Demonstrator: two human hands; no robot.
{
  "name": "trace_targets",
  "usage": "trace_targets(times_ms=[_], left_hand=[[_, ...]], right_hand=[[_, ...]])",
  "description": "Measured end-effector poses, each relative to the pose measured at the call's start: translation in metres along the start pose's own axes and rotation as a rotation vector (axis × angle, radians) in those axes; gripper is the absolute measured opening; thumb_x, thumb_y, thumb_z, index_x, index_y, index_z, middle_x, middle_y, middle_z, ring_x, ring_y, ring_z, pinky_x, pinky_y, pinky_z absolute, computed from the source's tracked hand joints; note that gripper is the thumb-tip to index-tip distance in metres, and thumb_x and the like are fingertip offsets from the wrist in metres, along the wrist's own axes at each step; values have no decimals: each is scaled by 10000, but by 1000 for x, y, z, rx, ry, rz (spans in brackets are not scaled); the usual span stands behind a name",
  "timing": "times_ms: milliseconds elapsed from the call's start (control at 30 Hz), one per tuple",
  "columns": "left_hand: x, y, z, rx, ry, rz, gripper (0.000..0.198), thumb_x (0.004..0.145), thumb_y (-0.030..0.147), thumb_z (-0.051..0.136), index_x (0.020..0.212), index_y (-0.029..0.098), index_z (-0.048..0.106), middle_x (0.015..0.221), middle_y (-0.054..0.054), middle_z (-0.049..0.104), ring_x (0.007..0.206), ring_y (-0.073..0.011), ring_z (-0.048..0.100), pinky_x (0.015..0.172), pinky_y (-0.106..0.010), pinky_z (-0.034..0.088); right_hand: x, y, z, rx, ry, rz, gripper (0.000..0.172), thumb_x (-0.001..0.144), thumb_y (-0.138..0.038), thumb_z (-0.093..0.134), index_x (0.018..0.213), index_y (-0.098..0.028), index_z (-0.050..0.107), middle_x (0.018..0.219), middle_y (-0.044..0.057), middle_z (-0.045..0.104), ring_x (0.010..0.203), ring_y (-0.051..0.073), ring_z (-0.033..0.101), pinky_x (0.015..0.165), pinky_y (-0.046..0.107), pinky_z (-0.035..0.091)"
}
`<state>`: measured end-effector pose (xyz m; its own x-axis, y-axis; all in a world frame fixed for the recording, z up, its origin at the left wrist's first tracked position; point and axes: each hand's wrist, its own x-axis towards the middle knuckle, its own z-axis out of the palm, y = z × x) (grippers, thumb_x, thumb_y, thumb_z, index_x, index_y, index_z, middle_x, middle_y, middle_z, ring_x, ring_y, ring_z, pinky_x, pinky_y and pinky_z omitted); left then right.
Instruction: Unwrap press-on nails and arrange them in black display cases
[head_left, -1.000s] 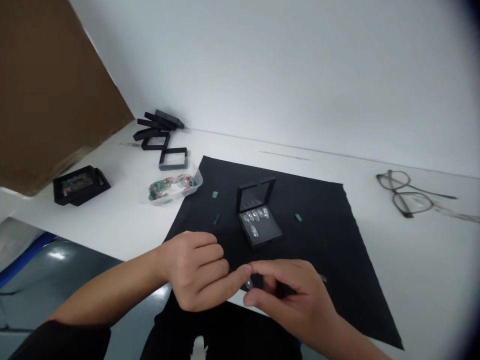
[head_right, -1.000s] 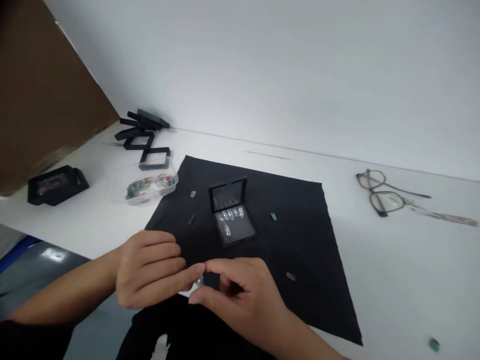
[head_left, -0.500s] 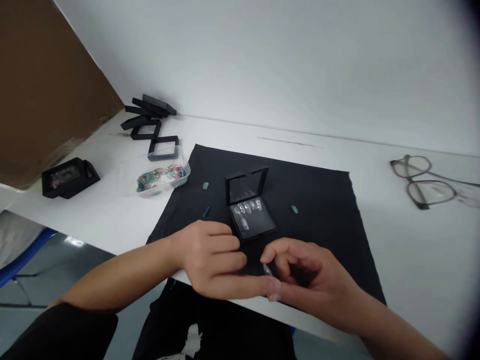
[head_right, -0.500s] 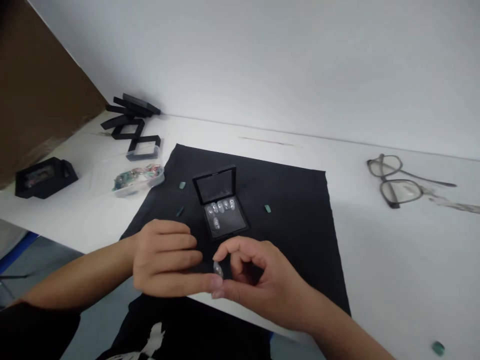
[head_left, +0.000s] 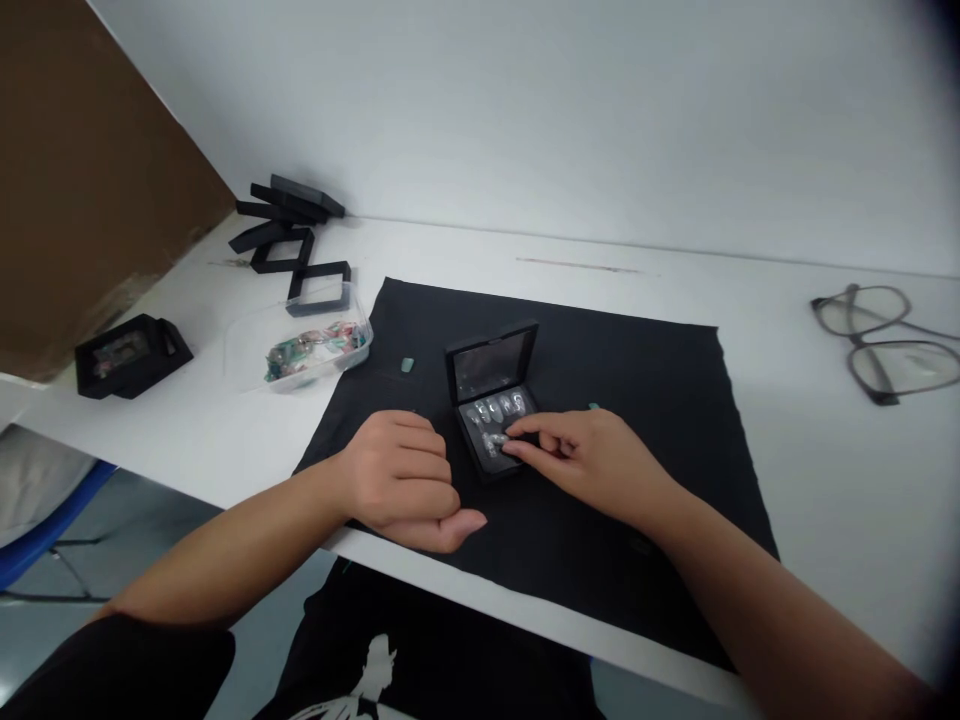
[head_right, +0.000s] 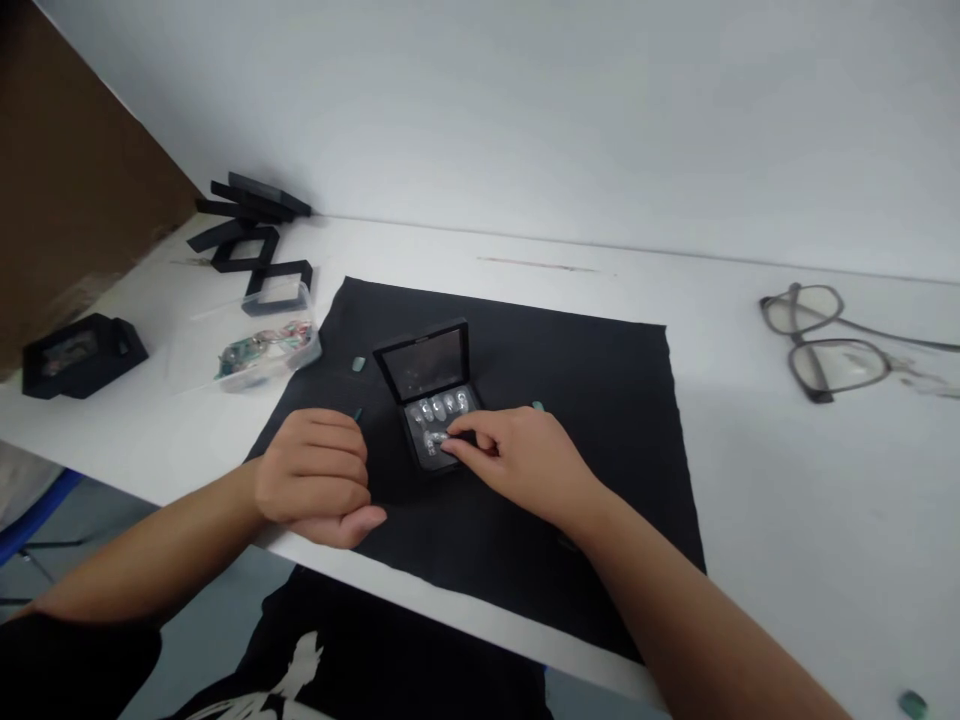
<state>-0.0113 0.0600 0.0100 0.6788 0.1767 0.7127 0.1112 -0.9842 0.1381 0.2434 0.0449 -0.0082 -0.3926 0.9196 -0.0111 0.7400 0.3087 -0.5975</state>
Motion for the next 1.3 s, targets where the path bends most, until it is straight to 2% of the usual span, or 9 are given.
trace_targets(times_ms=[300,533,700,867,933,1000,1133,1200,1300], left_hand=[[3,-6,1,-5,-224,-101,418,964,282,611,566,196,518,496,52,547,467,-89,510,499,-282,366],[1,-7,-2,-19,-179,-99,405,949,252,642,566,185,529,497,45,559,455,-89,500,487,-284,362],[-1,-18,-15,90,-3,-143,387,940,249,631,574,205,514,484,48,575,449,-88,529,475,-275,366],[-3,-22,-26,288,543,-527,519,1002,332,524,514,207,397,426,31,448,417,-89,441,460,-276,334],[-5,-25,-37,363,643,-669,574,1012,445,507,503,209,385,436,24,442,433,-91,427,475,-276,352],[-7,-33,-55,333,606,-789,567,997,502,527,521,208,436,463,21,485,456,-89,457,491,-264,383],[-14,-58,-99,133,357,-1050,367,958,477,588,733,189,621,670,-3,670,557,-105,618,527,-237,446],[-21,-70,-114,188,195,-1117,302,937,449,595,802,187,658,754,-15,706,631,-127,649,557,-245,434],[-34,-83,-120,376,-115,-1186,331,932,457,554,766,194,667,741,-25,702,676,-161,614,583,-276,363]], right_hand=[[-2,-6,7,-103,98,6,320,958,-506,596,887,-252,775,557,-49,548,510,119,504,555,271,293],[-3,-15,15,-183,190,50,434,979,-555,530,726,-230,667,547,-44,518,492,111,469,544,260,261],[-3,-13,17,-182,217,49,450,982,-545,512,679,-229,614,534,-47,511,474,107,462,535,269,277],[-4,-8,15,-121,208,39,407,959,-541,527,704,-243,635,503,-51,500,445,114,468,498,271,311],[-4,-5,16,-118,214,38,432,944,-584,515,695,-250,629,484,-50,485,418,121,467,463,269,308],[-4,-3,18,-115,210,57,446,929,-615,518,684,-256,619,470,-55,470,396,121,462,435,263,311],[-5,3,19,-82,154,111,409,922,-618,539,737,-264,627,493,-64,489,410,127,504,437,259,381],[-6,6,18,-47,149,138,396,904,-627,557,757,-266,628,506,-64,519,419,131,518,439,260,423],[-4,11,16,-24,143,153,391,873,-634,591,746,-268,642,494,-57,534,416,141,538,415,252,452]])
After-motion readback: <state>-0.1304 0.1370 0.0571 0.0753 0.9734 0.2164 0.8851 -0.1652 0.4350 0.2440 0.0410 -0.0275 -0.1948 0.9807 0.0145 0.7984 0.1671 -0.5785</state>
